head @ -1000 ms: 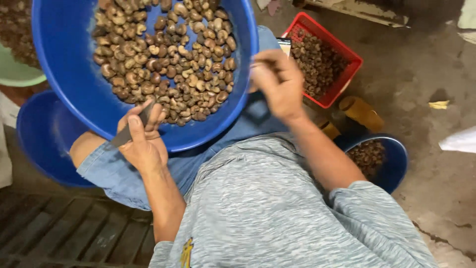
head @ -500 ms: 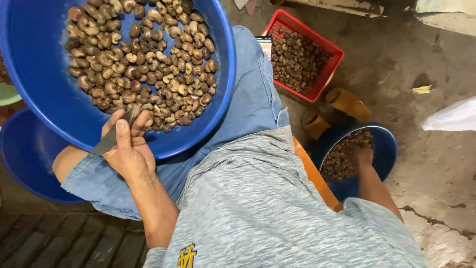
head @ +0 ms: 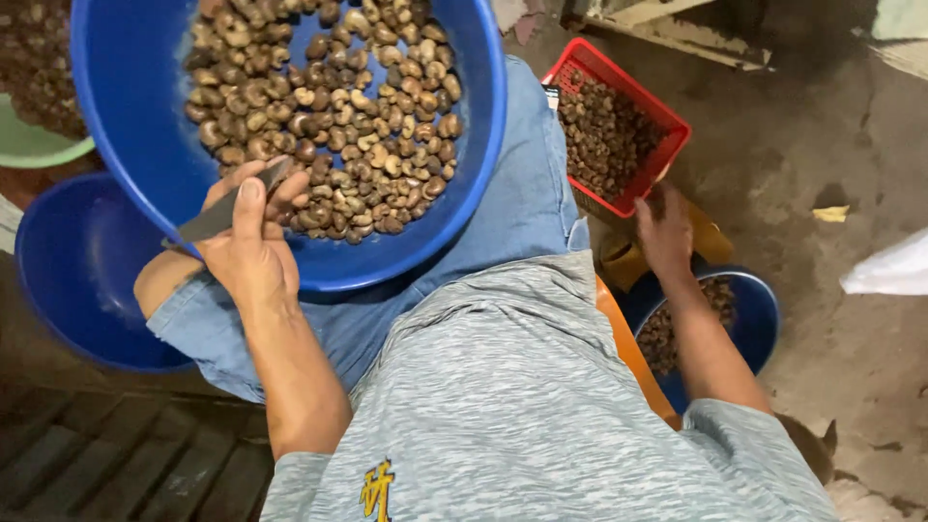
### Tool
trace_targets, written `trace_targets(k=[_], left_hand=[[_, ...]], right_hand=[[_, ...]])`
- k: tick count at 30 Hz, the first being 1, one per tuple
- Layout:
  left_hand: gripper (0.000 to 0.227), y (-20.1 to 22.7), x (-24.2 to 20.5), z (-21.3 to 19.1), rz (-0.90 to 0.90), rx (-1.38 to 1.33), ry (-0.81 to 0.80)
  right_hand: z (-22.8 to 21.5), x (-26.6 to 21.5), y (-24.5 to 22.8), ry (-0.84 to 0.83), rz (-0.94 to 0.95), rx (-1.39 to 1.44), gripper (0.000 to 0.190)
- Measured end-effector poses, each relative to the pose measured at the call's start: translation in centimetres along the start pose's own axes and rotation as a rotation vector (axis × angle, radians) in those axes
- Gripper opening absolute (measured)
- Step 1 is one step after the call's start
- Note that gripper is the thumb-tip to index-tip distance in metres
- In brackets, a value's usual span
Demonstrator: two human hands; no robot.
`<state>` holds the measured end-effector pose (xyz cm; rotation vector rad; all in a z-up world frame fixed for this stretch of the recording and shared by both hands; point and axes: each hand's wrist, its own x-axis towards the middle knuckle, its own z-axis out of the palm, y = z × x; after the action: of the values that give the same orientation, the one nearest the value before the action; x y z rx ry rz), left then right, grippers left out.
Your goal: Manually removing shells from cashew nuts using a small knife to extract the kernels.
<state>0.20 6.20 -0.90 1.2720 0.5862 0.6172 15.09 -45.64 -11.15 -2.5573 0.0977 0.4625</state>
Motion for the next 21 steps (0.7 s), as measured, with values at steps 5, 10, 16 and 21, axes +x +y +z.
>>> trace_targets(k=[5,10,16,21], left_hand=[[0.017,-0.9,-0.1,-0.7,0.01,-0.067,0.033],[0.021,1.0,-1.2,0.2,-0.066,-0.087,-0.033],[0.02,1.2,-1.2,-0.1,-0.055,-0.119,-0.023],[0.018,0.7,-1.0,-0.1,-0.052,-0.069,-0.019]], right_hand=[[-1.1,1.2,-20.2,0.118,-0.663,0.355,0.032],[-0.2,-0.1,-33.7,-0.015,-1.207,-0.063,0.029],[7.4,3.4,-35.9,-0.009,-1.231,-0.35,0.008],[13.0,6.4,-34.1,0.12,-1.224,-0.526,0.011]])
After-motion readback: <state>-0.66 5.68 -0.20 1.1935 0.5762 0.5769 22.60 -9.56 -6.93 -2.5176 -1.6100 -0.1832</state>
